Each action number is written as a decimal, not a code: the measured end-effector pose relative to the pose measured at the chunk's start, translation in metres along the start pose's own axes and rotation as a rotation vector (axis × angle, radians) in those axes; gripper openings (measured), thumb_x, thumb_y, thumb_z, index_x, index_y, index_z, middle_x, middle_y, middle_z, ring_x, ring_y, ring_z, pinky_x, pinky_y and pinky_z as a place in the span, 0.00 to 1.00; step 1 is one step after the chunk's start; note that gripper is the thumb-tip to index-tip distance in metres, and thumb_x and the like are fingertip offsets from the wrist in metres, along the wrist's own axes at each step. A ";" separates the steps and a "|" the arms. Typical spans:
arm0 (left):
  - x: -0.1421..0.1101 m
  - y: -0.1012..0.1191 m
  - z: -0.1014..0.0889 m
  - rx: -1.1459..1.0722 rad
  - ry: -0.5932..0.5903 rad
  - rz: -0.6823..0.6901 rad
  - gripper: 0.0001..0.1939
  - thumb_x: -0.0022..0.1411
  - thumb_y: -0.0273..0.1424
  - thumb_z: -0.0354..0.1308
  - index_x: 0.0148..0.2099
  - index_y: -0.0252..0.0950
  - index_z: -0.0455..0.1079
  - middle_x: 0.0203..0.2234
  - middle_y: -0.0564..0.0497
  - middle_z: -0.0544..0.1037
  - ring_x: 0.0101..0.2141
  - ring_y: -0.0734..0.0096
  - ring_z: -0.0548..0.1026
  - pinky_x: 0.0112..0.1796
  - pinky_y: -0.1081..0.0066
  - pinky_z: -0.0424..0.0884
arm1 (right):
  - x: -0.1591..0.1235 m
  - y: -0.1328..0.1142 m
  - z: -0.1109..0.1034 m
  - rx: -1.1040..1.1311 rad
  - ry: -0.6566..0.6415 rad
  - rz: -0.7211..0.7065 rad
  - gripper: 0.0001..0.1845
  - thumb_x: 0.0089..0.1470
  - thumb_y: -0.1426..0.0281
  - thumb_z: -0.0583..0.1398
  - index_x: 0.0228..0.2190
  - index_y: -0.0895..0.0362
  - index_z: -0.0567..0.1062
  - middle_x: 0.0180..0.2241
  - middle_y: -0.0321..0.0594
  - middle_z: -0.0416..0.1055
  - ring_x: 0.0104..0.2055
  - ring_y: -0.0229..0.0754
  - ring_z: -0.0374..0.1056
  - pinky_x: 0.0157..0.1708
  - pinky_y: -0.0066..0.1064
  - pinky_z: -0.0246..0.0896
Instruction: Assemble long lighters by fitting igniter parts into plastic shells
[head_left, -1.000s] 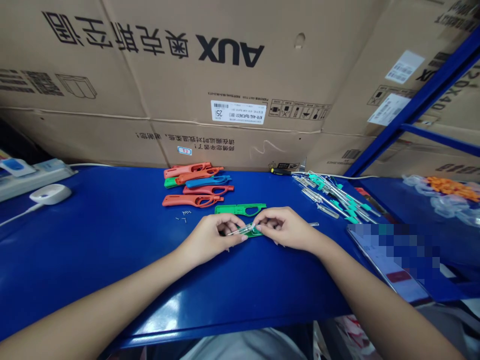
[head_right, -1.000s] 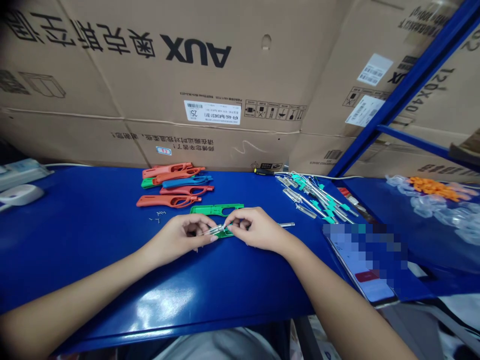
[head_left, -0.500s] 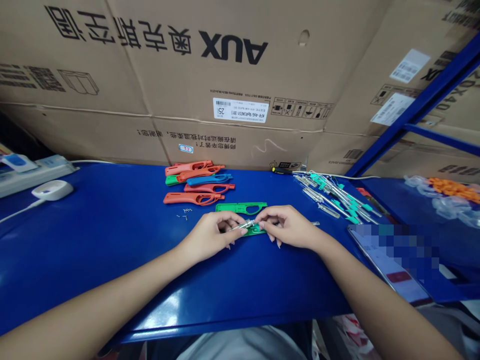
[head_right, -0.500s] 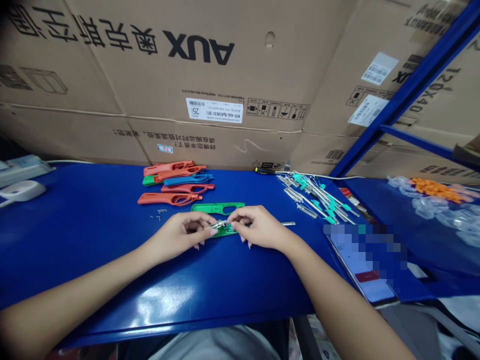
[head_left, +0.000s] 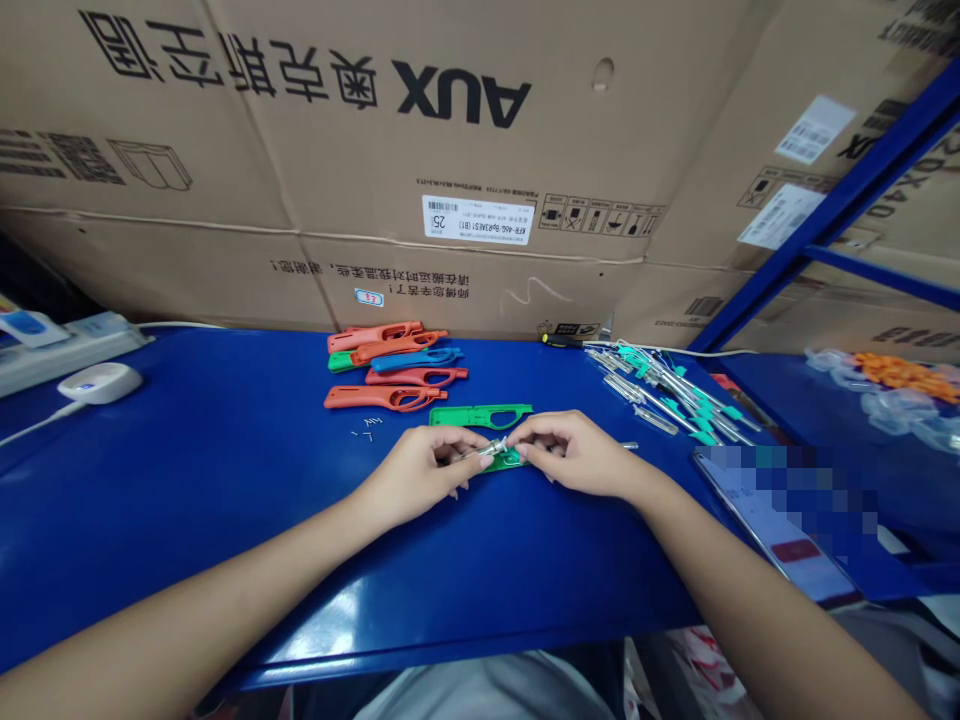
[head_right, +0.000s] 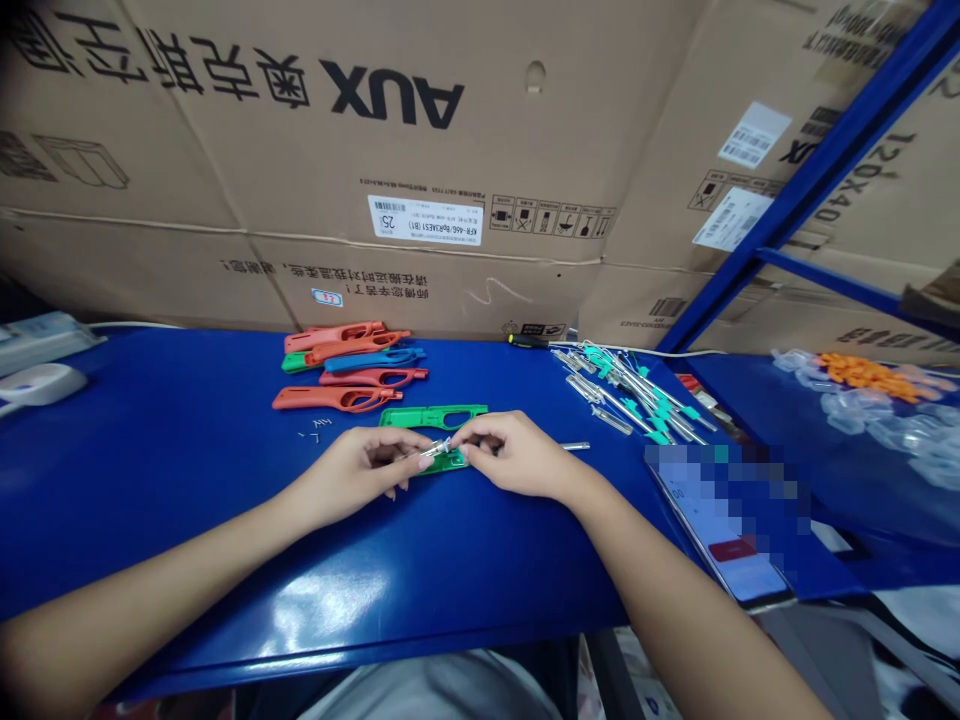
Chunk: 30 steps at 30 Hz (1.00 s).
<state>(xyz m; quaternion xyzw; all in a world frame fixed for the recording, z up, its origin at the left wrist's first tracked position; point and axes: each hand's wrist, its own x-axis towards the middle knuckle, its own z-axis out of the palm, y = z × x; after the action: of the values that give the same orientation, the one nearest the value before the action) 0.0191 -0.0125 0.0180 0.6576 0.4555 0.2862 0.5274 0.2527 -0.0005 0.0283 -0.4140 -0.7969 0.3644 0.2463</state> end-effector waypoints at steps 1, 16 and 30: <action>0.000 0.000 0.000 -0.003 0.000 0.001 0.18 0.58 0.41 0.63 0.44 0.32 0.79 0.23 0.51 0.77 0.22 0.74 0.72 0.23 0.76 0.70 | 0.000 0.000 0.000 -0.002 0.003 -0.012 0.09 0.59 0.71 0.59 0.38 0.60 0.80 0.26 0.37 0.74 0.23 0.32 0.63 0.25 0.24 0.56; -0.001 -0.001 -0.001 0.013 0.020 0.032 0.19 0.59 0.41 0.63 0.45 0.33 0.79 0.26 0.49 0.79 0.23 0.72 0.73 0.23 0.74 0.71 | -0.001 -0.006 -0.005 -0.079 -0.044 -0.104 0.13 0.64 0.70 0.55 0.33 0.58 0.79 0.32 0.41 0.77 0.33 0.39 0.70 0.36 0.29 0.63; 0.000 -0.003 -0.003 0.119 0.106 0.132 0.17 0.58 0.40 0.64 0.44 0.33 0.80 0.32 0.46 0.82 0.26 0.72 0.71 0.25 0.74 0.67 | 0.002 0.000 -0.001 0.045 0.020 0.038 0.09 0.58 0.68 0.62 0.35 0.59 0.81 0.26 0.39 0.79 0.24 0.35 0.70 0.26 0.24 0.60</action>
<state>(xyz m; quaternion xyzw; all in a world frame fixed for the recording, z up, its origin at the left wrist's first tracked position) 0.0156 -0.0117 0.0155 0.7005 0.4545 0.3270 0.4424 0.2528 0.0012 0.0294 -0.4270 -0.7781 0.3827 0.2564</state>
